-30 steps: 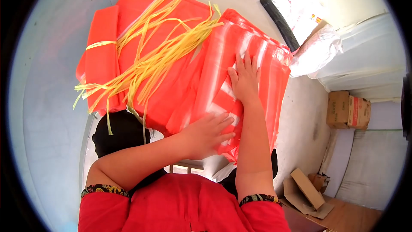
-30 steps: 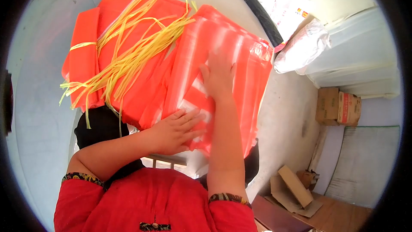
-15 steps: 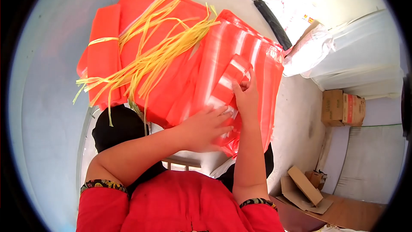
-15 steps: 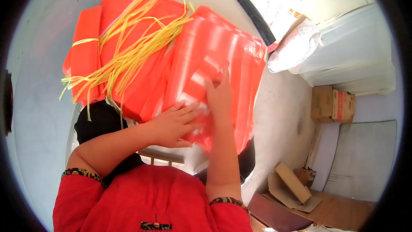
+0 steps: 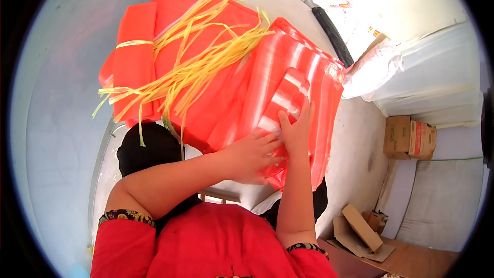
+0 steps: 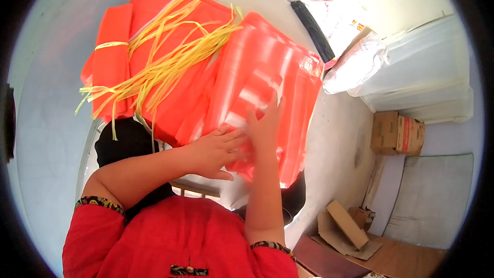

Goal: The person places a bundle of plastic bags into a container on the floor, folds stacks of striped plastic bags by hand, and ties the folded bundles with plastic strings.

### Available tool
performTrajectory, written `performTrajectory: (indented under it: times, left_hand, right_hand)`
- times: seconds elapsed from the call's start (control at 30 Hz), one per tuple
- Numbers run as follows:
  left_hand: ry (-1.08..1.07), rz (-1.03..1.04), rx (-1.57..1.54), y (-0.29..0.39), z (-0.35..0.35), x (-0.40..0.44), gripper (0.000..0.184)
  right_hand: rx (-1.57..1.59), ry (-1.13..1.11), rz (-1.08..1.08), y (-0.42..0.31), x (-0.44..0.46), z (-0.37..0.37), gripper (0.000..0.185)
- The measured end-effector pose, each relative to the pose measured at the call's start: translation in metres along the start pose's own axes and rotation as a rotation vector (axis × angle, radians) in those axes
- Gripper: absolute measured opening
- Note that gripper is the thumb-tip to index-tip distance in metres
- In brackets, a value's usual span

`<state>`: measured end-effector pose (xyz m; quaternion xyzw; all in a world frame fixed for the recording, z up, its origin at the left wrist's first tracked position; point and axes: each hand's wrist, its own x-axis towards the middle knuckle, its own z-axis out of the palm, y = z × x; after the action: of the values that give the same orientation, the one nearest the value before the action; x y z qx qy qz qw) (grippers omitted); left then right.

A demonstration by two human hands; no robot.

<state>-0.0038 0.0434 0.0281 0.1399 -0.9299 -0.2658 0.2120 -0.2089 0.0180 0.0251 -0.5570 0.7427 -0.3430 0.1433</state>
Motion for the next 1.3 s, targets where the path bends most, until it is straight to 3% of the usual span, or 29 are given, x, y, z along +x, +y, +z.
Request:
performTrajectory:
  times: [0.13,0.23,0.33,0.53,0.63,0.73,0.93,1.03,1.13,1.3]
  left_hand:
    - [0.018,0.101,-0.036,-0.001,0.002,0.004,0.053]
    - [-0.14,-0.108,-0.351,-0.001,-0.029,0.01,0.033]
    - [0.45,-0.234,-0.069,-0.036,-0.032,-0.006,0.018]
    - [0.701,-0.754,0.463,-0.088,-0.098,-0.06,0.02]
    - [0.539,-0.919,0.589,-0.114,-0.103,-0.089,0.02]
    - [0.468,-0.968,0.478,-0.115,-0.104,-0.092,0.019]
    - [0.434,-0.941,0.559,-0.113,-0.105,-0.089,0.019]
    - [0.734,-0.825,0.403,-0.11,-0.109,-0.084,0.018]
    - [0.689,-0.995,0.085,-0.099,-0.118,-0.08,0.023]
    - [0.607,-0.87,0.312,-0.111,-0.098,-0.085,0.024]
  right_hand:
    - [-0.062,-0.002,-0.013,-0.013,-0.006,-0.001,0.098]
    - [0.053,-0.032,-0.016,-0.009,0.005,-0.005,0.102]
    - [0.048,-0.024,0.008,-0.021,0.001,-0.003,0.102]
    - [0.069,-0.061,0.093,-0.016,0.002,-0.003,0.1]
    - [0.077,-0.08,0.124,-0.022,-0.001,-0.005,0.099]
    - [0.12,-0.09,0.151,-0.027,-0.001,-0.009,0.101]
    - [0.28,-0.088,0.253,-0.03,-0.004,-0.016,0.096]
    - [0.461,-0.089,0.29,-0.016,-0.002,-0.015,0.092]
    - [0.727,-0.099,0.336,-0.006,-0.004,-0.014,0.09]
    - [0.929,-0.139,0.347,0.004,-0.004,-0.011,0.088]
